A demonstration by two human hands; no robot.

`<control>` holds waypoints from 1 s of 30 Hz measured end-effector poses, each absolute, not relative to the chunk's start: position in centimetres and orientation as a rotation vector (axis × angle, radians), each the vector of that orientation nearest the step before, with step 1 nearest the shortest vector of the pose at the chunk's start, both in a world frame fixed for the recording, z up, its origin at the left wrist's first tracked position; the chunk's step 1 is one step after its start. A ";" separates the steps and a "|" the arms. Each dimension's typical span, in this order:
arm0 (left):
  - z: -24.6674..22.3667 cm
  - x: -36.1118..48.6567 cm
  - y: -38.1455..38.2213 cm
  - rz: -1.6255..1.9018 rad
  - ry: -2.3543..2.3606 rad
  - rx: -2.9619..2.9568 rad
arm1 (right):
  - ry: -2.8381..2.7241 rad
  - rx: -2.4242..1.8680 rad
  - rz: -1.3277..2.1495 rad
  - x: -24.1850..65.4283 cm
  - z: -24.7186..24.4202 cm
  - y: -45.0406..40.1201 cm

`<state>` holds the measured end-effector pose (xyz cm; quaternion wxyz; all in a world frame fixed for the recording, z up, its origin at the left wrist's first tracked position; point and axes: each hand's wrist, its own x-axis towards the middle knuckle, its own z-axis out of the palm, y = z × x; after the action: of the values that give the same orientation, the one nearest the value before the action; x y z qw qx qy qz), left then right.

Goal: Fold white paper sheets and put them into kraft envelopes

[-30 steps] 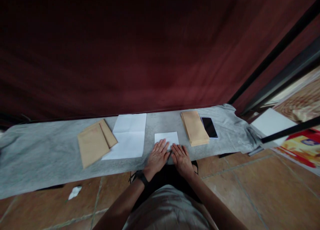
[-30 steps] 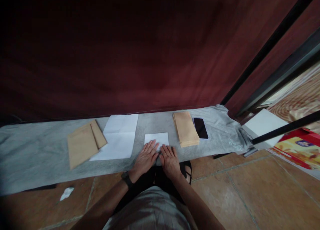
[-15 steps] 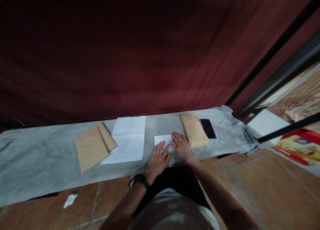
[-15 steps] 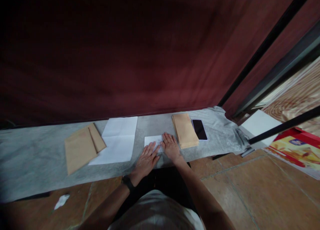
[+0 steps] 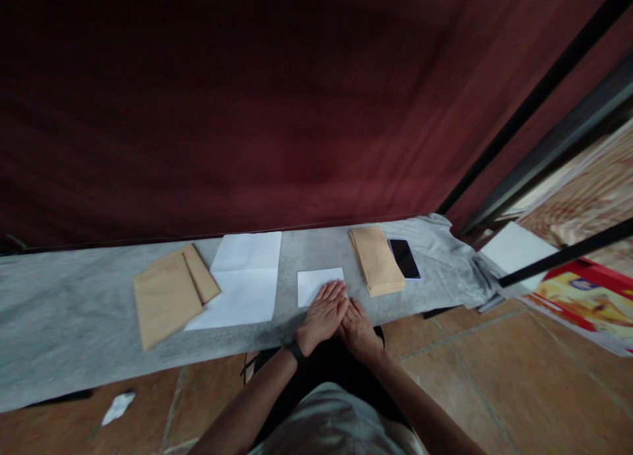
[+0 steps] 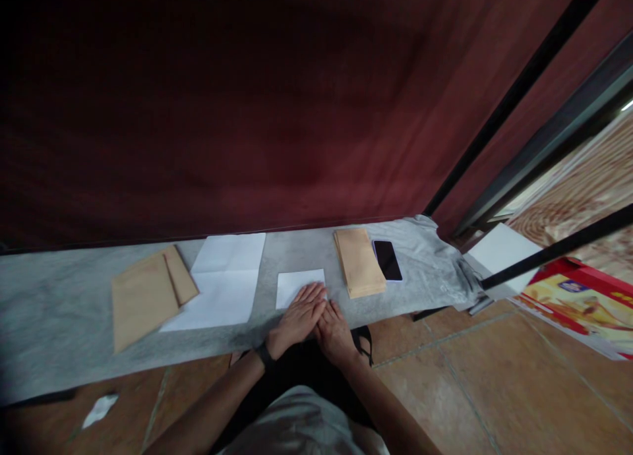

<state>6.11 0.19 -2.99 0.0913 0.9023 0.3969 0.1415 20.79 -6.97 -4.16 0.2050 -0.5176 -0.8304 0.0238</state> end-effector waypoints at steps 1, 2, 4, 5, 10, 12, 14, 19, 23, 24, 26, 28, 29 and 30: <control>-3.0 6.9 0.6 0.404 1.157 2.672 | -2.315 -1.438 0.064 20.7 -4.1 -6.9; -3.0 7.6 1.0 0.392 1.157 2.663 | -2.313 -1.436 0.061 20.7 -4.1 -6.9; -3.1 8.3 1.9 0.380 1.177 2.664 | -2.299 -1.454 0.053 20.5 -4.0 -6.9; -3.2 8.3 2.2 0.380 1.185 2.676 | -2.288 -1.470 0.052 20.4 -4.0 -6.9; -3.7 7.0 3.5 0.415 1.244 2.762 | -2.248 -1.541 0.070 20.0 -4.2 -6.9; -3.9 6.5 3.9 0.426 1.286 2.771 | -2.239 -1.557 0.073 20.0 -4.3 -6.9; -4.1 6.0 4.3 0.411 1.332 2.766 | -2.232 -1.566 0.079 20.0 -4.3 -7.0; -4.2 4.1 5.1 0.369 1.447 2.735 | -2.236 -1.552 0.079 20.1 -3.9 -7.1; -4.4 1.7 4.8 0.404 1.646 2.650 | -2.227 -1.542 0.050 20.1 -3.8 -7.1; -4.5 1.1 4.5 0.404 1.693 2.628 | -2.224 -1.538 0.040 20.1 -3.8 -7.1; -4.7 0.0 3.8 0.414 1.781 2.581 | -2.219 -1.532 0.023 20.0 -3.9 -7.1; -4.7 -0.7 2.8 0.455 1.875 2.530 | -2.217 -1.533 0.013 20.0 -4.1 -7.1; -4.7 -0.9 2.2 0.484 1.909 2.513 | -2.217 -1.537 0.011 20.0 -4.1 -7.1; -4.6 -0.9 1.5 0.513 1.917 2.513 | -2.219 -1.542 0.011 19.9 -4.2 -7.1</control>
<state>-0.85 1.46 -4.59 -0.0304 0.7844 0.5984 0.1601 19.94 -7.10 -4.19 0.2181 -0.5569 -0.8014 0.0038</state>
